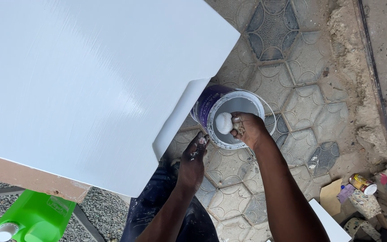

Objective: The person applies white paint to a rectangular wooden board using a sponge, repeatedly dipping the sponge into a bucket of paint. The person also pours liquid from a green container into the paint bucket and stirs the mixture with a stick.

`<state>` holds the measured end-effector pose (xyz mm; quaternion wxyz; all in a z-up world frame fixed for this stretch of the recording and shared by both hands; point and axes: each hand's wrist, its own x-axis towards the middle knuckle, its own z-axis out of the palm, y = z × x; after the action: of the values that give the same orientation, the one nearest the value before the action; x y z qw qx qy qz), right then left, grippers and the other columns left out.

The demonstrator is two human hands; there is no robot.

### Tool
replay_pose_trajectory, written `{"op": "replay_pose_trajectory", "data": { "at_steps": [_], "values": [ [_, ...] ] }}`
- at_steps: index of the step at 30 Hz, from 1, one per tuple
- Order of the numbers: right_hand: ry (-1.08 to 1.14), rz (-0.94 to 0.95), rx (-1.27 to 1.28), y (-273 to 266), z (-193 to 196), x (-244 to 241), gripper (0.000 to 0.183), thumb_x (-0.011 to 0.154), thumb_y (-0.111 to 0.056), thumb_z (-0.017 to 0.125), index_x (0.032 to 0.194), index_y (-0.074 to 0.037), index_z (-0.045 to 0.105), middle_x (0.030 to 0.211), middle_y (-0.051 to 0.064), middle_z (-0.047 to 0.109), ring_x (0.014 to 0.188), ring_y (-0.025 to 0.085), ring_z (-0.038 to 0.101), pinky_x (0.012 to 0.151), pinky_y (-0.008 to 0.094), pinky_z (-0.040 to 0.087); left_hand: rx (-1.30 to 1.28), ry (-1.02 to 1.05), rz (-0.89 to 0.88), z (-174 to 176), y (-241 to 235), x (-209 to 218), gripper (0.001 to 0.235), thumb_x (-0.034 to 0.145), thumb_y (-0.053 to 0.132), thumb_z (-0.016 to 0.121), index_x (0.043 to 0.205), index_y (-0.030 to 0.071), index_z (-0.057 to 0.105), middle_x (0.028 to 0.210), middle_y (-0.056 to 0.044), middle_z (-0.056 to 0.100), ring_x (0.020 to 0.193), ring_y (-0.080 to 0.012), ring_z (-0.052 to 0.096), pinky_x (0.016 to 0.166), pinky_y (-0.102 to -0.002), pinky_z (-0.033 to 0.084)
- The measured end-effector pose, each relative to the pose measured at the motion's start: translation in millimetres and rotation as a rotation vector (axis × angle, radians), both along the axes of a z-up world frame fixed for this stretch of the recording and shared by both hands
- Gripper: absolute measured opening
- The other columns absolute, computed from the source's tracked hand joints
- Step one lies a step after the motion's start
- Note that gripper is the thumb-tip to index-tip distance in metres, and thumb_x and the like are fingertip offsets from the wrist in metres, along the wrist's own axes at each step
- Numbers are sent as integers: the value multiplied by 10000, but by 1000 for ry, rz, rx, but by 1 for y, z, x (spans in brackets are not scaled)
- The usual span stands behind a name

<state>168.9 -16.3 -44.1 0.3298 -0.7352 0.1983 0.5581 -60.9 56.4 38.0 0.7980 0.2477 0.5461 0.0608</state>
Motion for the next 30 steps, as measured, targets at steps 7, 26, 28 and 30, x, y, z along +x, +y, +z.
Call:
{"op": "replay_pose_trajectory", "data": {
  "at_steps": [7,26,28,30],
  "values": [
    [-3,219,-27,30,24,-11,167,724,-154,614,873,-94,662,630,66,555,508,184,511,453,251,290,-31,-37,63,0,-7,6,579,1054,362,496,1532,38,449,1492,-209,580,1431,-312,509,1180,-416,416],
    [-821,1377,-226,16,-94,5,219,943,-233,632,1076,-109,755,992,114,723,1038,298,706,888,421,576,18,-20,73,-3,-10,-3,568,1061,342,485,1521,11,448,1480,-262,563,1419,-374,499,1181,-485,405],
    [-707,1149,-215,32,-51,-15,231,939,-233,592,1054,-120,758,934,94,725,956,292,717,796,406,562,16,-25,79,0,-7,-2,567,1064,341,480,1522,7,444,1480,-269,561,1422,-384,492,1183,-492,402],
    [-592,928,-201,37,-20,-19,251,935,-233,551,1033,-131,760,875,75,728,873,286,728,703,391,548,16,-29,91,0,-5,-1,567,1066,339,475,1523,3,440,1479,-275,559,1425,-394,484,1186,-498,398]
  ]
}}
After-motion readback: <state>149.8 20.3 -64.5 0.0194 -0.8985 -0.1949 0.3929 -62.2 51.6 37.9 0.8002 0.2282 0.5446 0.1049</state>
